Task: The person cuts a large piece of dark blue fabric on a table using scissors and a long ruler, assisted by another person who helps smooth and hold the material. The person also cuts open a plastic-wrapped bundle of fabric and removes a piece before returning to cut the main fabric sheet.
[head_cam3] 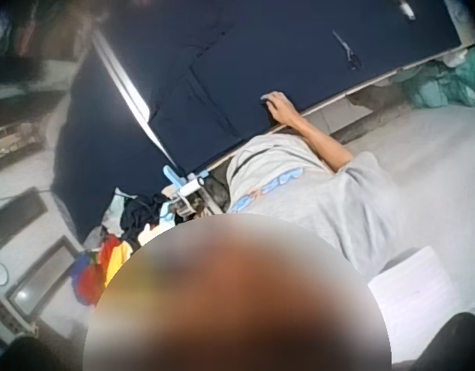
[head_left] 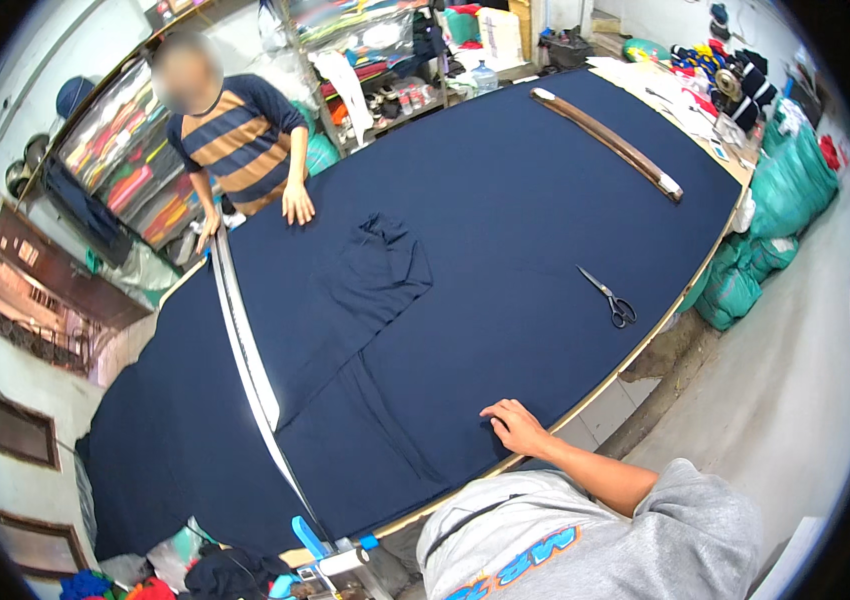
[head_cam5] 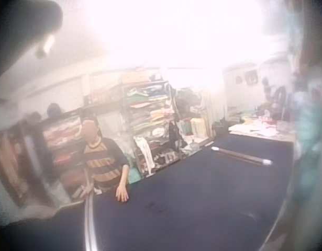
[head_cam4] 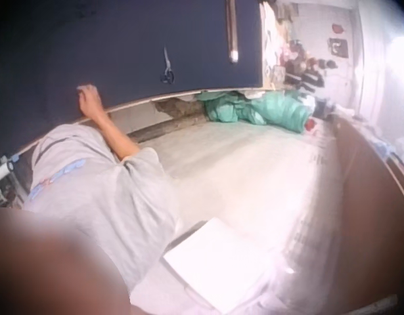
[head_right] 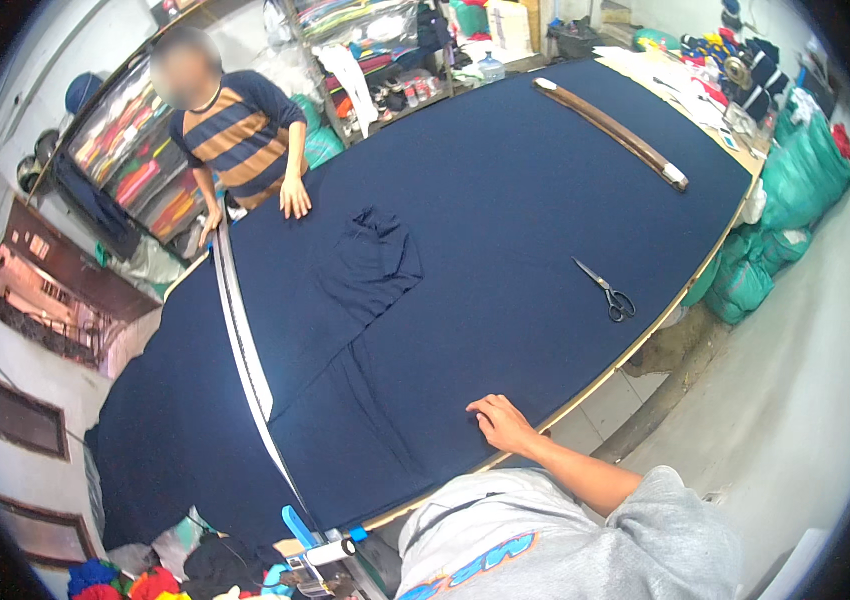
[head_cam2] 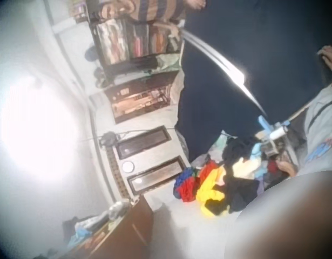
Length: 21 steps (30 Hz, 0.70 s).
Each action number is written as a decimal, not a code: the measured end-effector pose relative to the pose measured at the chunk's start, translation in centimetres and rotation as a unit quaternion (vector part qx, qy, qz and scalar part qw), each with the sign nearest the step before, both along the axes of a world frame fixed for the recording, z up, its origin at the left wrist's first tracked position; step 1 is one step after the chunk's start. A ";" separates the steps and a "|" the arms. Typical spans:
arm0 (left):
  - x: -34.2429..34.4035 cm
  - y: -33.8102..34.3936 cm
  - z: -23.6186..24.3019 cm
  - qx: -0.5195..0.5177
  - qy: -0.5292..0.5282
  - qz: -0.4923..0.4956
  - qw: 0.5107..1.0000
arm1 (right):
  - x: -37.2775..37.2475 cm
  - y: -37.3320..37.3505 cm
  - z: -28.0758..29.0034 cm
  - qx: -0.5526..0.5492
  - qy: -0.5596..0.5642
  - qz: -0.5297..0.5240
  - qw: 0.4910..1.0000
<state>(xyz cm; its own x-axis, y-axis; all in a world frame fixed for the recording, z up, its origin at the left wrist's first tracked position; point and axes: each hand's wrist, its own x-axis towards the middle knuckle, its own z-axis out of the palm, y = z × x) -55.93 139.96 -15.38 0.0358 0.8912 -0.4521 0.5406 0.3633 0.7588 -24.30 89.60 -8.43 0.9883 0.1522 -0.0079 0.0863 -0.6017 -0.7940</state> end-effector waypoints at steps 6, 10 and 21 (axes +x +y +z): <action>8.4 2.5 1.3 -0.010 -0.192 -0.111 0.975 | -1.2 2.0 -2.1 0.028 0.038 -0.095 0.994; 21.8 0.9 3.2 -0.011 -0.323 -0.216 0.922 | -2.0 3.9 -1.6 0.082 0.100 -0.024 0.991; 40.1 -15.4 10.7 0.207 -0.148 -0.671 0.697 | -2.6 4.7 1.3 -0.101 -0.159 -0.167 0.968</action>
<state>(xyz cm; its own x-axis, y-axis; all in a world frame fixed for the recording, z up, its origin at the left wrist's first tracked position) -15.82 124.54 -4.71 0.9991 0.0179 0.0388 -0.0202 -0.6013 0.7988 -26.87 94.28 -7.12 0.9394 -0.1488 0.3088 0.0811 -0.7787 -0.6221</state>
